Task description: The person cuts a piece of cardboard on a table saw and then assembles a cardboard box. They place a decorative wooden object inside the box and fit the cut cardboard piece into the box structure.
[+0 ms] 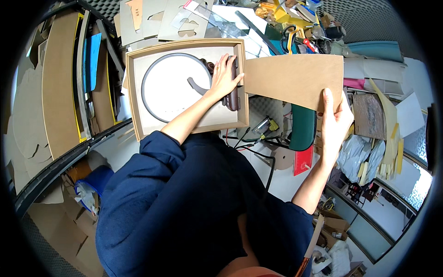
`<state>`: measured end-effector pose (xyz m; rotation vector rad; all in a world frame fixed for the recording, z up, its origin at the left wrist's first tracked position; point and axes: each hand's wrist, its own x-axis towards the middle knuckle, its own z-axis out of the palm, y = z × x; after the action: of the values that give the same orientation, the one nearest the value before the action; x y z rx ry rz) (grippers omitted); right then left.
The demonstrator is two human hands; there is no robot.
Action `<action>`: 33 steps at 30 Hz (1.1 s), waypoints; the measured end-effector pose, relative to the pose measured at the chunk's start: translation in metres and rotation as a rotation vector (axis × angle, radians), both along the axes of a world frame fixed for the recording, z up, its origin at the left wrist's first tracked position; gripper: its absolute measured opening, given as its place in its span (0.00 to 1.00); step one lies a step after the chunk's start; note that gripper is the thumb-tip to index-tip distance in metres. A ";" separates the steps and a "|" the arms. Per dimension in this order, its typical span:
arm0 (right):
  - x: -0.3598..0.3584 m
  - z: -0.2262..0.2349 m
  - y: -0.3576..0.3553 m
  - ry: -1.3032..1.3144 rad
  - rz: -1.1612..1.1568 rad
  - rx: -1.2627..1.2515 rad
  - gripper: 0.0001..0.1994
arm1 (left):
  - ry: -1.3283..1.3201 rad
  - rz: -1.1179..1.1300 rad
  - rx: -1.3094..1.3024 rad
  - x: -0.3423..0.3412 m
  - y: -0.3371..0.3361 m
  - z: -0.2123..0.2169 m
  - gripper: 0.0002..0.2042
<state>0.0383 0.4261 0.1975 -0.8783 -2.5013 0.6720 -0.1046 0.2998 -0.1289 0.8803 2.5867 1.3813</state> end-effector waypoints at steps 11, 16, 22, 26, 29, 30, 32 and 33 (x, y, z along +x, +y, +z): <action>-0.029 0.005 0.010 -0.089 0.014 0.014 0.18 | -0.034 0.005 -0.003 -0.002 -0.003 0.005 0.36; -0.039 0.006 0.014 -0.060 0.055 0.083 0.19 | -0.053 -0.009 -0.007 -0.001 -0.002 0.007 0.36; -0.051 0.013 0.009 -0.109 0.064 0.067 0.18 | -0.058 -0.014 -0.012 0.000 -0.004 0.005 0.36; -0.052 0.011 0.011 -0.140 0.062 0.130 0.18 | -0.053 -0.022 -0.008 0.001 -0.003 0.004 0.35; -0.056 0.017 0.001 -0.185 0.056 0.154 0.18 | -0.054 -0.020 0.005 0.002 -0.003 0.003 0.35; -0.057 0.018 -0.005 -0.184 0.063 0.169 0.17 | -0.053 -0.020 0.010 0.002 -0.002 0.002 0.35; -0.059 0.017 -0.016 -0.168 0.085 0.192 0.17 | -0.052 -0.012 0.008 0.001 -0.004 0.002 0.35; -0.060 0.019 -0.021 -0.187 0.101 0.233 0.16 | -0.051 -0.008 0.007 0.001 -0.005 0.001 0.35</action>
<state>-0.0221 0.4048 0.2160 -0.7646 -2.7359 0.3315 -0.1041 0.2950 -0.1274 0.8433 2.5395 1.3933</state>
